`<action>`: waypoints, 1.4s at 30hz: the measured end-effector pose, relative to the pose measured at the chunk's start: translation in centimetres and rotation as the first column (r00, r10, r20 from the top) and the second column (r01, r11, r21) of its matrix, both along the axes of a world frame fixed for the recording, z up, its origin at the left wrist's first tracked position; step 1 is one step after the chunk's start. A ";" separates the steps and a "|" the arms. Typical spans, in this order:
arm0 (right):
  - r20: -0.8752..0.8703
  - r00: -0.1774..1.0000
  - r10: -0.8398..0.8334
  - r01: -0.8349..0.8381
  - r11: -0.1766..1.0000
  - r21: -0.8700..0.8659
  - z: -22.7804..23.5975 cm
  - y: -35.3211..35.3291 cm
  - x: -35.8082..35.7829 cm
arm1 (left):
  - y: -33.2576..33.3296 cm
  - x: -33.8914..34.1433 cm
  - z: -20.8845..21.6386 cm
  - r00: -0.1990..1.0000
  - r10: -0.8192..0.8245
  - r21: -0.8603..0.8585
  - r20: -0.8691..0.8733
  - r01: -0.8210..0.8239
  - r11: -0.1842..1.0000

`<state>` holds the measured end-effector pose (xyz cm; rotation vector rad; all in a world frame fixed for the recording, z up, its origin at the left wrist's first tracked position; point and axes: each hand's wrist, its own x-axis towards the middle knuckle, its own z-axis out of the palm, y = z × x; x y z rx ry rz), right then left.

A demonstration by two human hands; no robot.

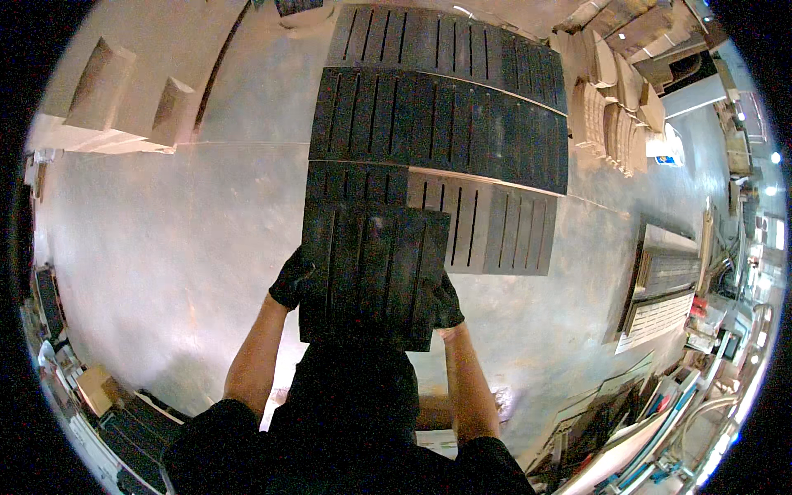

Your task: The person trims several slatted wooden panels using a sliding table saw, carries them across a factory floor, and stacks them on a floor pallet.

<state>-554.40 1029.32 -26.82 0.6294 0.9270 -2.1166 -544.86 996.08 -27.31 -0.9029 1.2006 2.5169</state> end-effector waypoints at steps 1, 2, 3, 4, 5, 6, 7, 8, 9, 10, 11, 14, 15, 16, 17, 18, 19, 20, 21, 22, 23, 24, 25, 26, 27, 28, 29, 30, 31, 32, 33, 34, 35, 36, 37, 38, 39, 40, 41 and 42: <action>0.006 1.000 -0.011 0.011 1.000 0.006 -1.0 -0.2 -0.8 | -0.3 -0.9 -0.4 1.000 0.021 0.007 0.004 -0.021 1.000; 0.012 1.000 -0.023 0.023 1.000 0.012 -1.8 -0.3 -1.3 | -0.5 -1.8 -0.8 0.999 0.040 0.013 0.008 -0.040 0.999; 0.018 0.999 -0.037 0.037 0.999 0.019 -2.7 -0.2 -1.8 | -0.6 -2.5 -1.4 0.998 0.058 0.018 0.013 -0.058 0.998; -0.007 1.000 0.002 -0.002 1.000 0.016 -3.2 -0.4 -2.7 | -1.0 -3.1 -2.0 0.999 0.041 0.003 0.008 -0.041 0.999; -0.033 0.999 0.040 -0.040 0.999 0.013 -3.7 -0.6 -3.6 | -1.3 -3.6 -2.6 1.000 0.023 -0.013 0.002 -0.023 1.000; -0.059 0.995 0.077 -0.077 0.997 0.010 -4.2 -0.8 -4.2 | -1.6 -4.0 -3.2 1.000 0.003 -0.029 -0.005 -0.003 1.000; -0.055 0.995 0.082 -0.081 0.997 0.016 -4.5 -0.9 -4.7 | -1.7 -4.6 -3.1 1.000 0.006 -0.024 0.008 -0.006 1.000; -0.052 0.995 0.087 -0.086 0.996 0.022 -4.8 -1.1 -5.0 | -1.8 -5.1 -2.9 1.000 0.008 -0.019 0.019 -0.008 1.000; -0.050 0.995 0.091 -0.090 0.996 0.028 -5.0 -1.3 -5.2 | -1.9 -5.5 -2.8 1.000 0.011 -0.015 0.029 -0.010 1.000; -0.035 0.996 0.082 -0.080 0.996 0.041 -5.1 -1.3 -5.4 | -1.9 -5.3 -3.4 0.999 0.010 -0.026 0.045 -0.009 1.000; -0.022 0.997 0.073 -0.072 0.996 0.054 -5.2 -1.4 -5.4 | -1.9 -5.0 -4.1 0.998 0.010 -0.037 0.060 -0.008 0.999; 0.015 1.000 0.019 -0.019 1.000 -0.020 -5.4 -1.2 -5.2 | -1.9 -5.3 -4.1 0.992 0.009 -0.059 0.127 -0.002 0.998; 0.028 1.000 -0.002 0.004 0.998 -0.062 -5.4 -1.0 -5.1 | -1.8 -5.5 -3.9 0.988 0.010 -0.065 0.152 0.000 0.998; 0.020 1.000 0.006 -0.006 1.000 0.007 -5.4 -1.2 -5.1 | -1.7 -5.4 -3.9 0.990 0.013 -0.079 0.140 -0.001 0.997; 0.011 1.000 0.016 -0.017 0.997 0.076 -5.3 -1.4 -5.1 | -1.6 -5.4 -4.0 0.992 0.015 -0.093 0.129 -0.003 0.996; 0.002 1.000 0.028 -0.028 0.989 0.143 -5.4 -1.6 -5.0 | -1.5 -5.4 -4.0 0.993 0.019 -0.108 0.118 -0.006 0.994; 0.032 0.999 0.017 -0.021 0.990 0.143 -6.0 -1.1 -4.8 | -1.4 -5.5 -3.9 0.994 0.018 -0.092 0.106 -0.008 0.996; 0.063 0.998 0.007 -0.016 0.990 0.141 -6.8 -0.3 -4.5 | -1.4 -5.6 -3.7 0.995 0.018 -0.078 0.097 -0.011 0.997; 0.094 0.996 -0.003 -0.010 0.990 0.140 -7.7 0.3 -4.1 | -1.4 -5.7 -3.6 0.996 0.018 -0.064 0.086 -0.013 0.998; -0.002 0.997 0.080 -0.078 0.971 0.226 -6.8 -0.3 -4.4 | -1.4 -5.7 -3.7 0.995 0.006 -0.077 0.098 0.001 0.997; 0.018 0.998 0.053 -0.056 0.980 0.193 -7.4 -0.1 -4.2 | -1.5 -5.7 -3.9 0.994 -0.006 -0.090 0.109 0.016 0.996; 0.038 0.999 0.026 -0.032 0.987 0.160 -8.3 0.2 -4.0 | -1.5 -5.6 -4.0 0.993 -0.020 -0.103 0.119 0.032 0.994; 0.055 0.998 -0.003 -0.004 0.992 0.130 -8.4 0.1 -4.2 | -1.6 -5.8 -4.0 0.993 -0.020 -0.095 0.114 0.031 0.995; 0.022 1.000 0.021 -0.024 0.988 0.150 -8.4 0.0 -4.3 | -1.7 -6.0 -4.0 0.994 -0.022 -0.086 0.107 0.031 0.996; -0.011 0.999 0.045 -0.043 0.984 0.171 -8.4 -0.2 -4.5 | -1.7 -6.1 -3.9 0.995 -0.024 -0.077 0.100 0.032 0.996; -0.041 0.997 0.069 -0.060 0.980 0.190 -8.2 -0.5 -4.5 | -1.7 -6.0 -4.2 0.994 -0.008 -0.083 0.112 0.017 0.996; -0.032 0.997 0.072 -0.064 0.978 0.197 -8.0 -0.7 -4.7 | -1.7 -5.8 -4.5 0.992 0.009 -0.090 0.124 0.002 0.996; -0.024 0.997 0.075 -0.069 0.977 0.203 -7.7 -0.9 -4.9 | -1.8 -5.7 -4.7 0.991 0.025 -0.096 0.134 -0.012 0.995; -0.017 0.997 0.078 -0.072 0.974 0.215 -7.6 -0.8 -5.0 | -1.7 -5.8 -4.5 0.991 0.017 -0.080 0.132 -0.006 0.997; -0.013 0.997 0.078 -0.073 0.975 0.209 -7.6 -0.8 -5.1 | -1.8 -6.0 -4.2 0.992 0.009 -0.064 0.128 -0.001 0.998; -0.008 0.997 0.079 -0.075 0.976 0.204 -7.6 -0.9 -5.1 | -1.8 -6.0 -4.0 0.992 0.003 -0.048 0.125 0.003 0.999; -0.003 0.997 0.083 -0.081 0.977 0.197 -7.5 -0.9 -5.0 | -1.7 -5.8 -4.1 0.995 0.026 -0.092 0.100 -0.016 0.996; -0.003 0.997 0.071 -0.069 0.978 0.198 -7.5 -0.7 -4.9 | -1.6 -5.3 -4.4 0.996 0.049 -0.136 0.075 -0.038 0.990; -0.003 0.998 0.061 -0.059 0.978 0.198 -7.7 -0.4 -4.7 | -1.6 -4.8 -4.6 0.996 0.073 -0.179 0.048 -0.064 0.982; 0.000 0.999 0.053 -0.052 0.979 0.195 -8.0 -0.2 -4.6 | -1.9 -4.5 -5.0 0.998 0.069 -0.402 0.012 -0.059 0.914; -0.012 0.998 0.057 -0.054 0.983 0.177 -8.0 -0.2 -4.4 | -2.7 -4.3 -5.0 0.998 0.060 -0.604 -0.019 -0.060 0.795; -0.023 0.998 0.062 -0.057 0.986 0.159 -8.1 -0.2 -4.3 | -3.4 -3.9 -5.0 0.998 0.046 -0.773 -0.045 -0.064 0.631; -0.039 0.997 0.066 -0.060 0.988 0.140 -8.2 -0.4 -4.5 | -4.1 -3.5 -5.3 0.987 -0.061 -0.963 0.146 0.156 0.221; -0.008 0.998 0.069 -0.067 0.983 0.169 -8.4 -0.4 -4.8 | -4.2 -3.7 -4.3 0.984 -0.039 -0.948 0.174 0.178 0.264; 0.025 0.997 0.072 -0.076 0.977 0.199 -8.8 -0.7 -5.2 | -4.4 -3.9 -3.4 0.979 -0.017 -0.930 0.204 0.199 0.308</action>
